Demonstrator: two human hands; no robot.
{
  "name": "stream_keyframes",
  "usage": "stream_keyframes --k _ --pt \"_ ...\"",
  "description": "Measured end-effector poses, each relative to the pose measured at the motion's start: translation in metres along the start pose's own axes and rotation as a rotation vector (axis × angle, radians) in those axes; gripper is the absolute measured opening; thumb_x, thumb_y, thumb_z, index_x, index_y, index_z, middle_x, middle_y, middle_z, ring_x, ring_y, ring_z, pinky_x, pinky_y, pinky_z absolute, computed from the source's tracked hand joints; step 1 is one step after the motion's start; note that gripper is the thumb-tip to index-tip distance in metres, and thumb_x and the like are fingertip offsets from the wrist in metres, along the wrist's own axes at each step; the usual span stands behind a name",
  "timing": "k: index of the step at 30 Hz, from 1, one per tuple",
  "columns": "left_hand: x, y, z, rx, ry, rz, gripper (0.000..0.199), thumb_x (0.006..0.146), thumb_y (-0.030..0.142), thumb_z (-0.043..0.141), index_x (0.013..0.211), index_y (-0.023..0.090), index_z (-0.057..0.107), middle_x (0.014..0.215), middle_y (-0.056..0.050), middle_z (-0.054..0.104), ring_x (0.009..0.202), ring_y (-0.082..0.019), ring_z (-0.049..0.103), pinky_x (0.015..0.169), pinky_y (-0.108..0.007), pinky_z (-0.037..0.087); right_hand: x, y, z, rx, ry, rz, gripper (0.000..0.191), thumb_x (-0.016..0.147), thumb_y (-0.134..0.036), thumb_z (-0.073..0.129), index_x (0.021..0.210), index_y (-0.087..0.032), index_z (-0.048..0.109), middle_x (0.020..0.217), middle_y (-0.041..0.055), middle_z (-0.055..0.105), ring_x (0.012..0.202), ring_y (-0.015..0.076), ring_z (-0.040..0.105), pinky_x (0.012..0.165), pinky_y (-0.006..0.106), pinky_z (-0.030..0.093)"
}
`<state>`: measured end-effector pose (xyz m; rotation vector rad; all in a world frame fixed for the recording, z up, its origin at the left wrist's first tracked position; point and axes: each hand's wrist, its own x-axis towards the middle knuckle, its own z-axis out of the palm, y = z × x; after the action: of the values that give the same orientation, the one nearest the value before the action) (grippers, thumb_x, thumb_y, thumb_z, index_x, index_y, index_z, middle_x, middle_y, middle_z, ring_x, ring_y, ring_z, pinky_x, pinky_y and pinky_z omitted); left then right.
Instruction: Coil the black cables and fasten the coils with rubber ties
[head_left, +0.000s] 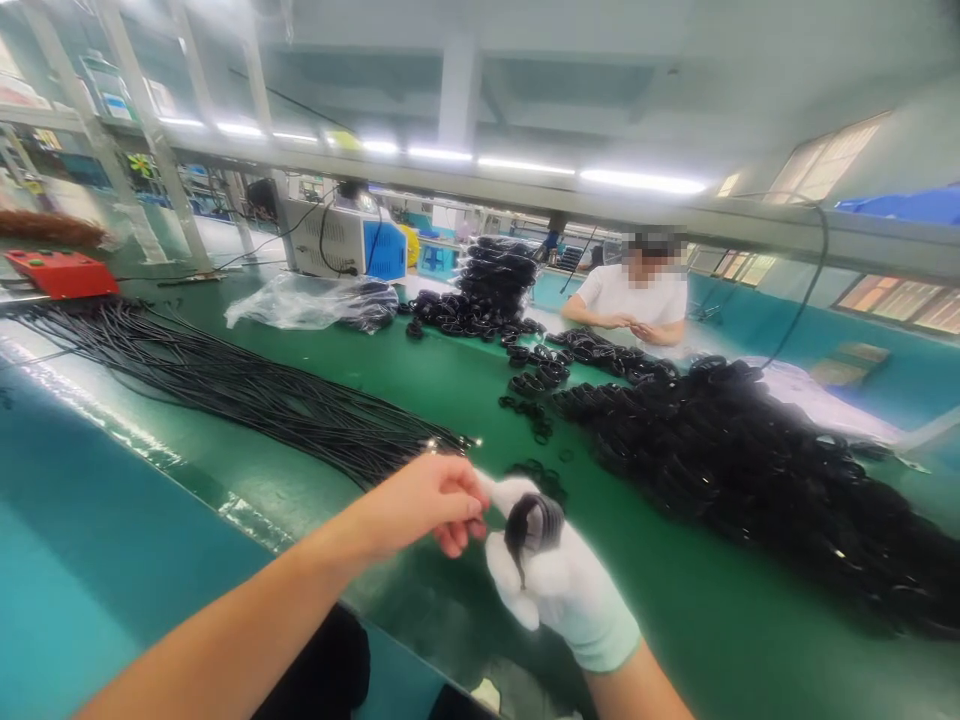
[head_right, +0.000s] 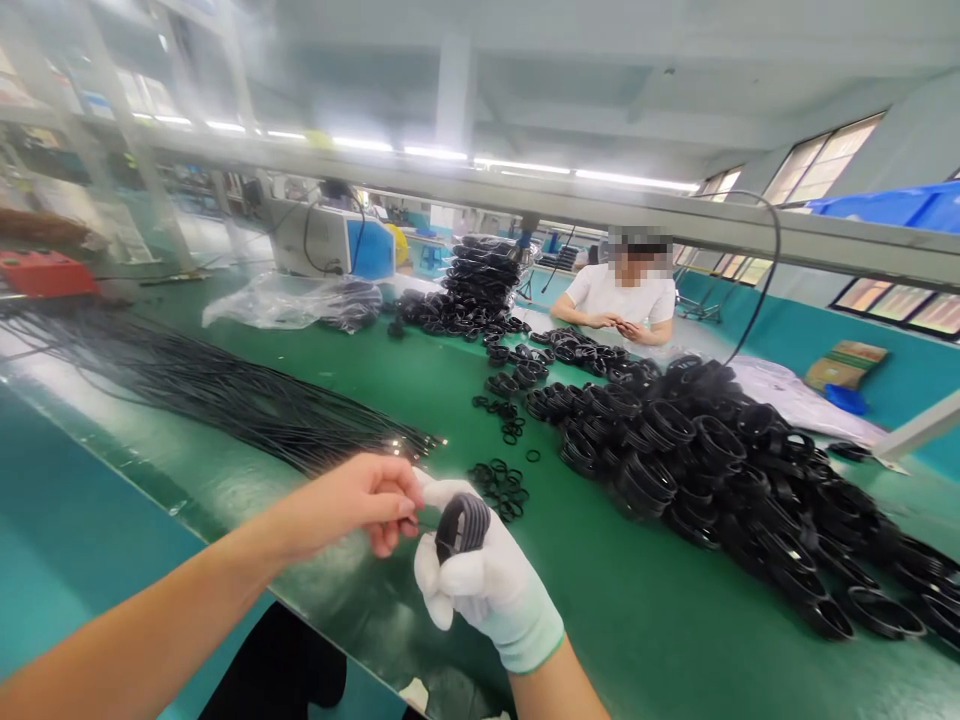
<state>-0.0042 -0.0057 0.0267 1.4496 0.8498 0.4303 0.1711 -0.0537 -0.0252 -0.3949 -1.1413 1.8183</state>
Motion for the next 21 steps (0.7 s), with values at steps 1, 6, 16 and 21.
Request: stream_keyframes --k 1,6,16,21 --pt "-0.001 0.003 0.0 -0.113 0.06 0.055 0.011 0.072 0.021 0.059 0.08 0.014 0.058 0.072 -0.004 0.067 0.055 -0.012 0.059 0.057 -0.026 0.05 0.002 0.002 0.0 0.022 -0.004 -0.025 0.058 0.07 -0.028 0.068 0.121 -0.025 0.042 0.066 -0.0008 0.062 0.039 0.0067 0.047 0.035 0.016 0.031" --pt "0.003 0.005 0.007 -0.243 0.195 0.255 0.022 0.073 0.016 0.06 0.094 0.016 0.057 0.086 -0.004 0.065 0.078 -0.016 0.063 0.075 -0.031 0.05 0.006 0.002 0.0 0.002 0.079 -0.037 0.063 0.07 -0.02 0.064 0.128 -0.023 0.039 0.071 0.0017 0.064 0.043 0.0085 0.052 0.039 0.017 0.036" --pt "0.019 -0.004 0.019 0.513 0.362 0.463 0.033 0.07 0.003 0.048 0.086 0.022 0.069 0.089 -0.001 0.065 0.086 -0.016 0.057 0.078 -0.027 0.044 0.009 0.005 -0.003 0.105 0.142 0.223 0.06 0.074 -0.064 0.057 0.105 -0.013 0.051 0.065 0.0053 0.064 0.043 0.013 0.058 0.037 0.02 0.043" --pt "0.02 -0.009 0.002 0.437 0.333 0.375 0.031 0.071 0.01 0.054 0.095 0.022 0.068 0.097 -0.002 0.064 0.087 -0.017 0.056 0.079 -0.028 0.044 0.012 0.006 -0.001 0.246 0.238 0.249 0.052 0.082 -0.063 0.046 0.105 -0.016 0.052 0.083 0.0067 0.064 0.056 0.0137 0.062 0.042 0.023 0.049"
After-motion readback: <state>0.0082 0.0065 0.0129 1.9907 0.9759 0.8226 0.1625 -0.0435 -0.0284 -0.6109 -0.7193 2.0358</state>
